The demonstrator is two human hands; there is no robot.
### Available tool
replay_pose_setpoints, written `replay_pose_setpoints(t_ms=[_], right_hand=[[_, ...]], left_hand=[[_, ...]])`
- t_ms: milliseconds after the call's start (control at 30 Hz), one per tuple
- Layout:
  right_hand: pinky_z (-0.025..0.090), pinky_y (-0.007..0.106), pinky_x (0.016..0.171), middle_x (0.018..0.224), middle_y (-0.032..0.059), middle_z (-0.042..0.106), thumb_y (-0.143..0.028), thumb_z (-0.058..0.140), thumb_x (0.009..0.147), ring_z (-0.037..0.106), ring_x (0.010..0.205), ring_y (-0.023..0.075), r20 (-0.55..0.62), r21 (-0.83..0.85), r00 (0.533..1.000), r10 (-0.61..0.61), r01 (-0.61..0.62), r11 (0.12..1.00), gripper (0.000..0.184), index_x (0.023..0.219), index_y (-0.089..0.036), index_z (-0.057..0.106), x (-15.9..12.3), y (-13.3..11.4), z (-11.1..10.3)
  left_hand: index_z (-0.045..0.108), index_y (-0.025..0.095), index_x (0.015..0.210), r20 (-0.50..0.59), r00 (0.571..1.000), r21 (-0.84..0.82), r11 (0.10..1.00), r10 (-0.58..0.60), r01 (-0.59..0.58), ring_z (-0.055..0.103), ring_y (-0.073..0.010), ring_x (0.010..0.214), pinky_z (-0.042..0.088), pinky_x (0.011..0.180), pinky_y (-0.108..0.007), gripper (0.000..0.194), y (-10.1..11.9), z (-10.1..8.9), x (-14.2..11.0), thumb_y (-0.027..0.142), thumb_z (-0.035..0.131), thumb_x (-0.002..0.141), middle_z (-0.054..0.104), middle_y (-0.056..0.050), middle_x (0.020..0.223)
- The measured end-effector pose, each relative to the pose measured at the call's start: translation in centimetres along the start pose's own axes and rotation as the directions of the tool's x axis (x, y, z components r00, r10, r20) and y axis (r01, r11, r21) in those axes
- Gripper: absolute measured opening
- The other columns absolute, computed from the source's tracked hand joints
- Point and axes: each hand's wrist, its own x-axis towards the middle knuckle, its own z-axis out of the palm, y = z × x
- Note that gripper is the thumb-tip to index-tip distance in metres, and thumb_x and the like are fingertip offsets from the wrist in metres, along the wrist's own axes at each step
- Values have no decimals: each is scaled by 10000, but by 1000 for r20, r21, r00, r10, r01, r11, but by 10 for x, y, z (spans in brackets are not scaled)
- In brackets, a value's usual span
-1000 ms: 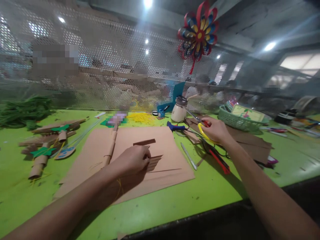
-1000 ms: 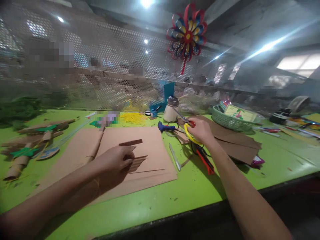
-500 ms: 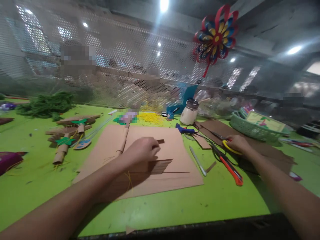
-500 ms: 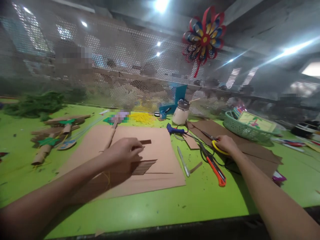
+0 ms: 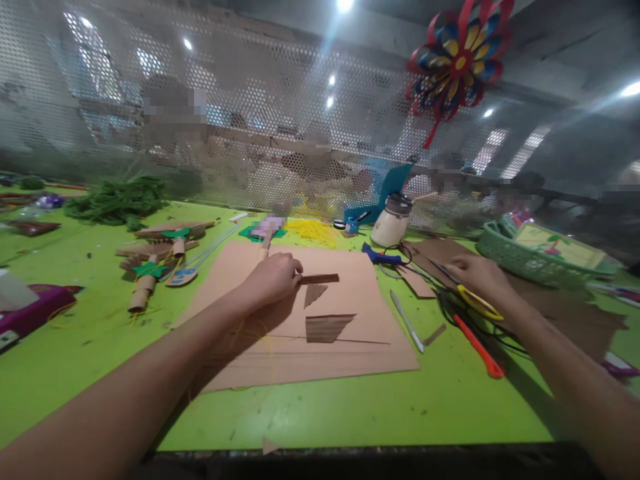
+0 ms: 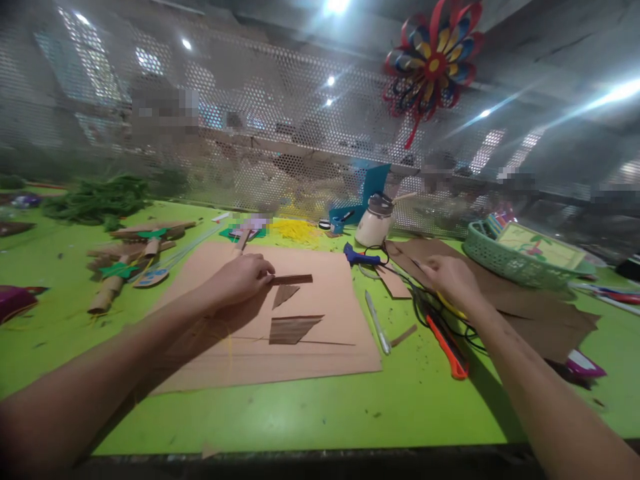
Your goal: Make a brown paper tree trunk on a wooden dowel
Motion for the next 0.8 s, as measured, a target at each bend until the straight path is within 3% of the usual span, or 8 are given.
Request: replay_pose_setpoints(t_ms=[200,300,367,533,667,800], right_hand=[[501,283,756,1012,61,739,-377,559,871,664,863,204,-71,293,945,-320,326,899,278,1024,-215,725,-34,-117,-19],[483,317,781,965,86,735,-316,568,876,641,871,214,-141,473,861,-489,493,730,223,950,-183,731,-51,-161,-22],[464,332,795,942,106,729,-263,587,862,620,881,222,-133,530,837,-530,513,676,189,921,-158,732,-56,-183,-20],[411,365,868,887,94,707,-221,636,814,572,917,230,-74,585,835,-546,479,654,152,906,-158,740,-51,-207,-2],[397,401,901,919,105,687,-206,685,768,550,961,249,-41,685,877,-479,374,626,193,948,-160,736,-51,-204,11],[463,387,810,948,96,686,-298,704,780,597,861,221,18,837,931,-365,185,514,268,1021,-181,706,-56,-198,10]], left_hand=[[757,179,893,28,999,42,998,38,-39,616,-215,796,446,702,-292,304,3,1,-3,251,472,817,677,-104,885],[751,175,868,17,998,68,996,58,-59,611,-227,798,441,702,-307,287,2,5,-4,222,475,806,665,-101,855],[739,168,856,0,998,86,994,65,-65,612,-235,816,439,707,-314,276,2,10,-3,215,471,815,658,-104,851],[697,141,831,-62,995,130,989,74,-66,608,-243,851,435,726,-330,248,5,23,-6,181,453,834,644,-119,847],[662,148,798,-109,991,146,987,84,-68,598,-243,839,428,718,-341,241,10,21,-7,161,426,846,640,-117,843],[631,164,813,-162,984,145,988,74,-50,590,-243,822,415,700,-339,140,17,9,-9,140,499,773,641,-99,827]])
